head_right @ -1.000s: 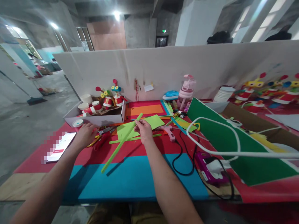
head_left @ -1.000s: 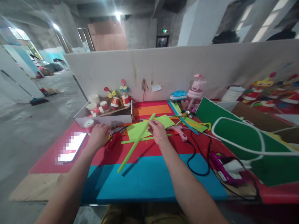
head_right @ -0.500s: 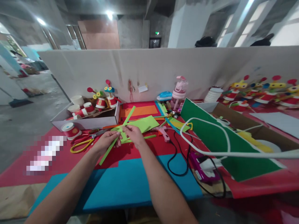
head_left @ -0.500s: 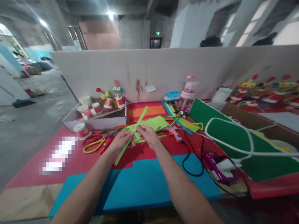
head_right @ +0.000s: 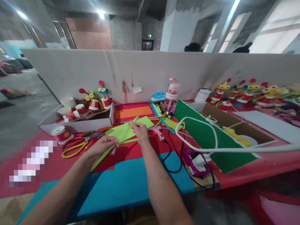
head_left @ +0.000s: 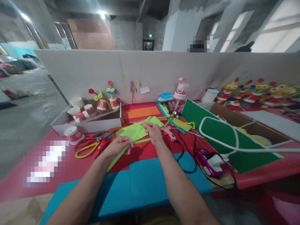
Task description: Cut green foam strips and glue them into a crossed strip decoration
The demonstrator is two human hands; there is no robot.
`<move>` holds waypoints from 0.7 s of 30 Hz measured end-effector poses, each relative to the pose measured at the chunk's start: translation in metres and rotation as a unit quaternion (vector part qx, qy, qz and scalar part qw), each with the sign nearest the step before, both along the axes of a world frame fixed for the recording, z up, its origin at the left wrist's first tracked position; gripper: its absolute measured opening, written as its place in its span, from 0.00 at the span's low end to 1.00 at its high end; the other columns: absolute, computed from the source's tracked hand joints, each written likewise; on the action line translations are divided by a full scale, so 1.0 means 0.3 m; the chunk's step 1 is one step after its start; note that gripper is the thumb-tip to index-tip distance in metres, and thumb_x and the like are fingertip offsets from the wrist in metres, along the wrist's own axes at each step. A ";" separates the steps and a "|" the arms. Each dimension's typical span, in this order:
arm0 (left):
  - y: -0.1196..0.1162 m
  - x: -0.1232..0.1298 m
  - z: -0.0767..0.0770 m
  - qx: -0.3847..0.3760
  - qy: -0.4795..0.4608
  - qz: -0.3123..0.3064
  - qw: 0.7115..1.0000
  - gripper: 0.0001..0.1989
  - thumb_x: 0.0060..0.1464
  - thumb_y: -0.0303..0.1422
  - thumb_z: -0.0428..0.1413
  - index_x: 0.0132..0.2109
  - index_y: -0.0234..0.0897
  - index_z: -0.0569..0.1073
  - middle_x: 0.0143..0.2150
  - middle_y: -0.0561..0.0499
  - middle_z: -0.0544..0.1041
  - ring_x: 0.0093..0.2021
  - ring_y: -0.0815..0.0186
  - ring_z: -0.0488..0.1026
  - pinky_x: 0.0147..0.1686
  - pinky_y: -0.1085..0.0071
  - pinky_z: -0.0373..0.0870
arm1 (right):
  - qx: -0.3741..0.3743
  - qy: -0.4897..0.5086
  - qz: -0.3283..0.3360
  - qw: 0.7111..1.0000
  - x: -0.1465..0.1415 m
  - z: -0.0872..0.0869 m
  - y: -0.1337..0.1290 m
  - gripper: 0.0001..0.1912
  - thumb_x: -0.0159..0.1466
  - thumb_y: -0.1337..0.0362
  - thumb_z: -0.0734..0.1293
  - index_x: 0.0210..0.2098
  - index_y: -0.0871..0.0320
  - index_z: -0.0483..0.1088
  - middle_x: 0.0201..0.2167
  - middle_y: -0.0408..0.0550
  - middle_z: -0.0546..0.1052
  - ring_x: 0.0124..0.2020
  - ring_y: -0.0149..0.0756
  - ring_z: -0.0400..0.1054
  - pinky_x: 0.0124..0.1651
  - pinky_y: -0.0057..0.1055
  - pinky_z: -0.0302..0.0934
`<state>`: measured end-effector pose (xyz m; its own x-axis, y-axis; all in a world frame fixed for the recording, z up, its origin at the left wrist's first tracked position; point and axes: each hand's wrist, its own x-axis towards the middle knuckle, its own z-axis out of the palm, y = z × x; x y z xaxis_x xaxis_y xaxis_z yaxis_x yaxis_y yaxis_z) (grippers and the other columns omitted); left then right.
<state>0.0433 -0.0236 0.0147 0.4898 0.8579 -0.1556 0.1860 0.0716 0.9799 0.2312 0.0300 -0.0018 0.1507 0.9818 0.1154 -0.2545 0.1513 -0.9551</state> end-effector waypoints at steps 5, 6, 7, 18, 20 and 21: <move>-0.001 -0.002 -0.008 0.001 0.004 -0.038 0.999 0.18 0.53 0.45 0.54 0.28 0.33 0.72 0.17 0.51 0.72 0.19 0.71 0.67 0.25 0.75 0.61 | 0.009 0.027 -0.056 0.998 0.060 -0.002 0.029 0.19 0.45 0.50 0.74 0.24 0.61 0.75 0.18 0.39 0.66 0.15 0.19 0.48 0.16 0.24 0.42; -0.001 -0.004 -0.007 0.000 0.006 -0.046 0.999 0.18 0.53 0.45 0.54 0.29 0.33 0.72 0.17 0.51 0.72 0.19 0.71 0.67 0.25 0.75 0.61 | 0.011 0.035 -0.068 0.997 0.073 -0.003 0.035 0.19 0.45 0.50 0.74 0.24 0.61 0.75 0.17 0.39 0.66 0.15 0.19 0.48 0.16 0.23 0.42; -0.001 -0.006 -0.006 -0.003 0.009 -0.054 0.998 0.18 0.54 0.45 0.54 0.29 0.32 0.73 0.17 0.50 0.73 0.19 0.71 0.67 0.26 0.75 0.61 | 0.011 0.048 -0.085 0.995 0.086 -0.003 0.040 0.19 0.45 0.50 0.74 0.25 0.61 0.75 0.17 0.38 0.65 0.15 0.19 0.48 0.16 0.23 0.43; 0.024 -0.009 -0.011 0.037 -0.096 0.088 0.991 0.18 0.51 0.46 0.56 0.29 0.32 0.70 0.20 0.50 0.73 0.19 0.72 0.66 0.23 0.75 0.61 | 0.007 -0.091 0.190 0.978 -0.109 -0.028 -0.057 0.20 0.53 0.47 0.69 0.21 0.60 0.71 0.16 0.39 0.66 0.18 0.24 0.54 0.21 0.23 0.49; 0.023 -0.008 -0.011 0.032 -0.092 0.080 0.992 0.18 0.51 0.46 0.56 0.29 0.32 0.70 0.20 0.50 0.74 0.20 0.72 0.67 0.24 0.75 0.62 | 0.032 -0.103 0.168 0.980 -0.152 -0.029 -0.080 0.20 0.55 0.48 0.67 0.21 0.59 0.70 0.16 0.39 0.65 0.18 0.24 0.52 0.21 0.24 0.47; 0.023 -0.007 -0.011 0.027 -0.086 0.075 0.993 0.18 0.51 0.45 0.56 0.29 0.32 0.70 0.20 0.50 0.74 0.20 0.72 0.68 0.24 0.75 0.63 | 0.040 -0.106 0.152 0.982 -0.161 -0.029 -0.086 0.19 0.55 0.49 0.66 0.20 0.59 0.69 0.16 0.38 0.65 0.18 0.25 0.52 0.22 0.24 0.47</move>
